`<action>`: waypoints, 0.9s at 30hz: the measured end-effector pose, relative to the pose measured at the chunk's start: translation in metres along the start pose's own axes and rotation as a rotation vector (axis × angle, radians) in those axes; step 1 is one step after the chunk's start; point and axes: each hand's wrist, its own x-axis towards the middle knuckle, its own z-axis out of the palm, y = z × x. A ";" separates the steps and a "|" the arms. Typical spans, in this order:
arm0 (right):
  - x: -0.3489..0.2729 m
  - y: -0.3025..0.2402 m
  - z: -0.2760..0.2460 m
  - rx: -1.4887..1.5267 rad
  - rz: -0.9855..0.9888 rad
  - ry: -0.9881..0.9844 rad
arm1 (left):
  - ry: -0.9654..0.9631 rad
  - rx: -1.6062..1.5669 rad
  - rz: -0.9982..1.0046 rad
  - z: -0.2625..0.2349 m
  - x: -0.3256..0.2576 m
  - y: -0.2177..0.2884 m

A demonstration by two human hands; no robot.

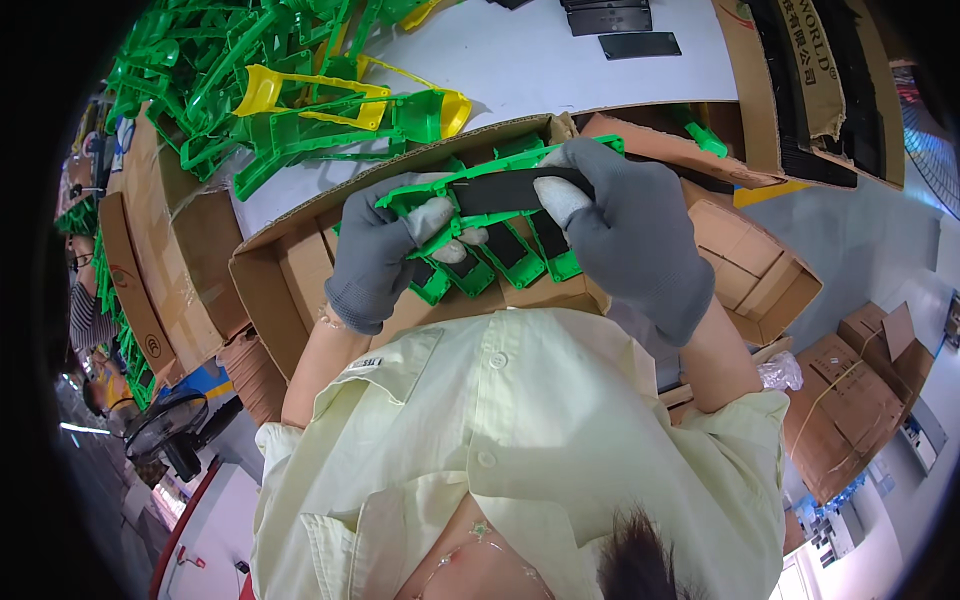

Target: Assembling solar lamps by inserting solar panels into green plastic housings and placing them into a box.

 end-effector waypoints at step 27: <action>-0.004 0.024 0.027 0.196 0.192 -0.095 | 0.176 0.760 -0.447 -0.148 -0.082 0.059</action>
